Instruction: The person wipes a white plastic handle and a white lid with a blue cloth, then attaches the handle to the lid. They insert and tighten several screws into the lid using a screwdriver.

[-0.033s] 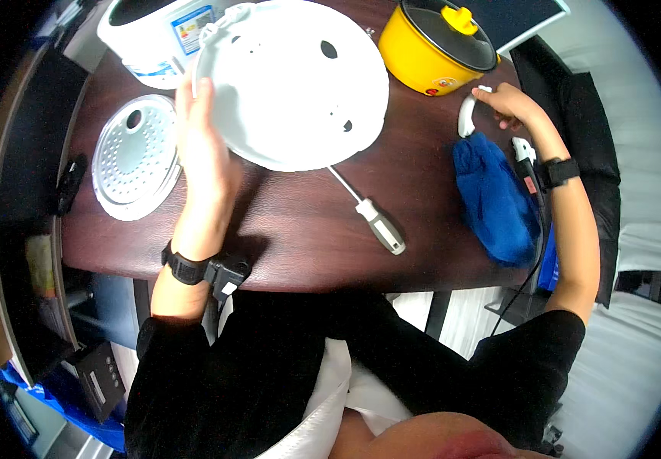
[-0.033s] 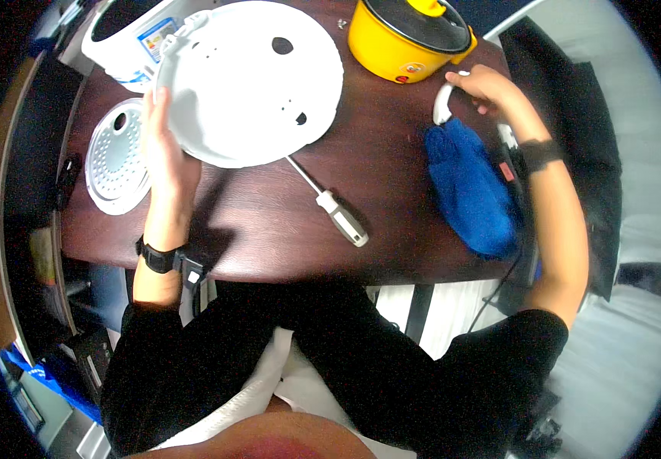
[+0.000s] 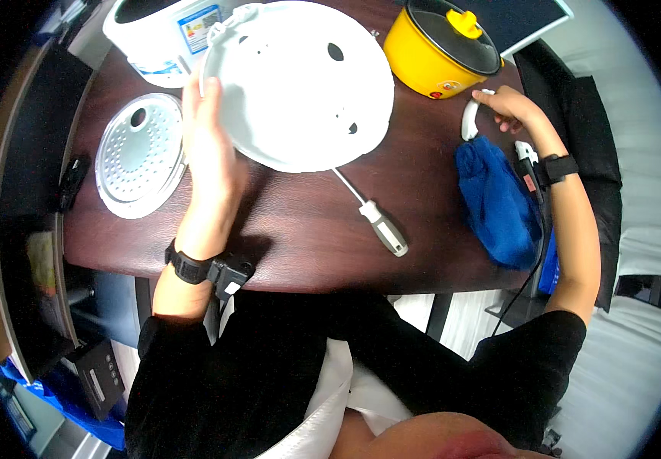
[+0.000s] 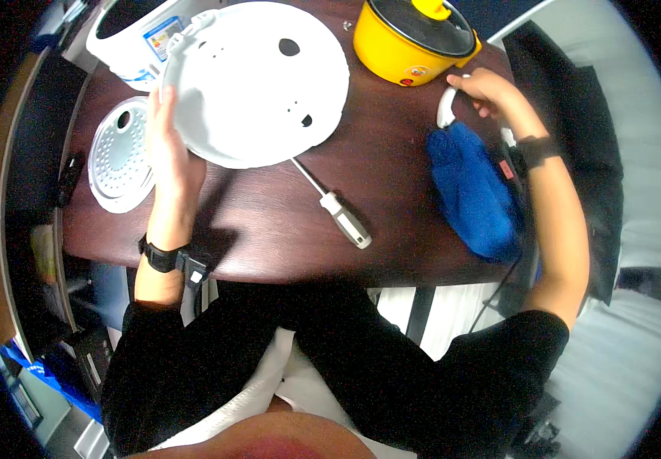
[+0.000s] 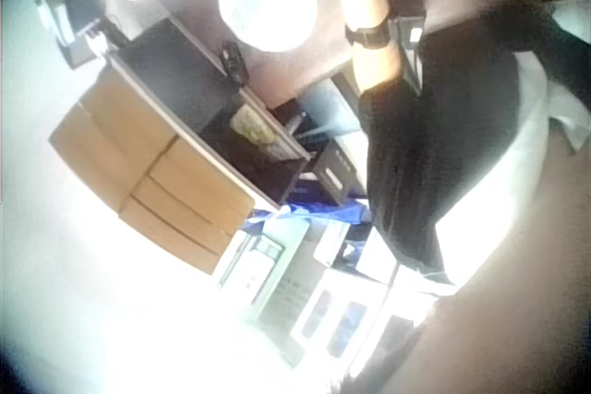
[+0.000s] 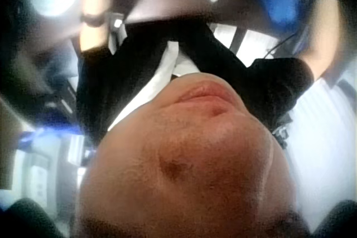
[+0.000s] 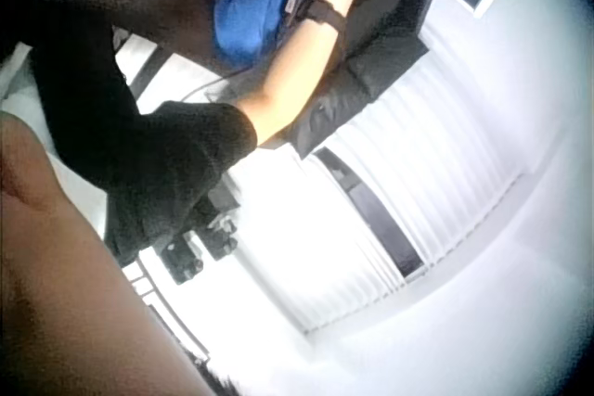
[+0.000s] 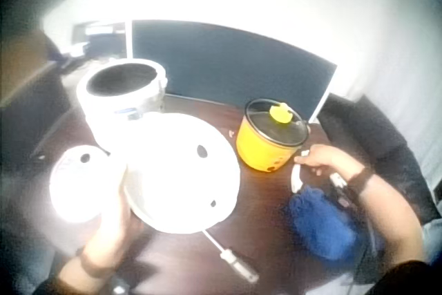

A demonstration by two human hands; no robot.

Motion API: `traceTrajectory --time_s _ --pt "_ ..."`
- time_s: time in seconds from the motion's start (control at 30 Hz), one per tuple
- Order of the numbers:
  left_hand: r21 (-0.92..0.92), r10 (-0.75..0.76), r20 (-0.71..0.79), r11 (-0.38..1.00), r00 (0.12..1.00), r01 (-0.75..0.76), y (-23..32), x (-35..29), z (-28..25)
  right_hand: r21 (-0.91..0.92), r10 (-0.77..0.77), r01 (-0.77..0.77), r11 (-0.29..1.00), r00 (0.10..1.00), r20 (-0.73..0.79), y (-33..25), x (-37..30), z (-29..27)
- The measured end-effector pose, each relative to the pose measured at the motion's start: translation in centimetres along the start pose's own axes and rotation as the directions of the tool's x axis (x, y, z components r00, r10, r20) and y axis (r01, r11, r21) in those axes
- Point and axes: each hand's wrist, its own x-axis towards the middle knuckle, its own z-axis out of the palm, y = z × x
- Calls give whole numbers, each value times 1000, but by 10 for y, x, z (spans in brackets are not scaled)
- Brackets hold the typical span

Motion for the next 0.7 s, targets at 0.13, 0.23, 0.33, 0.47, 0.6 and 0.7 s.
traceTrajectory --time_s 0.13,0.23,0.33,0.47,0.6,0.7 --pt "-19 7 13 1000 1000 -7 0 -4 5 50 33 -36 998 999 41 -1 21 18" --pt "-45 -21 54 999 998 23 -1 -6 6 217 -15 -6 976 996 94 11 33 25" --pt "-49 -3 94 999 996 8 -6 -5 3 526 -72 28 850 995 63 31 13 9" --pt "-72 17 96 997 995 -10 0 -8 4 779 -169 185 599 980 -103 44 -47 -5" --pt "-133 -10 108 991 994 24 0 -6 3 844 -219 372 386 926 -308 67 -100 -1" --pt "-221 -88 125 969 988 114 2 -6 0 886 -342 424 189 874 -345 63 -124 12"
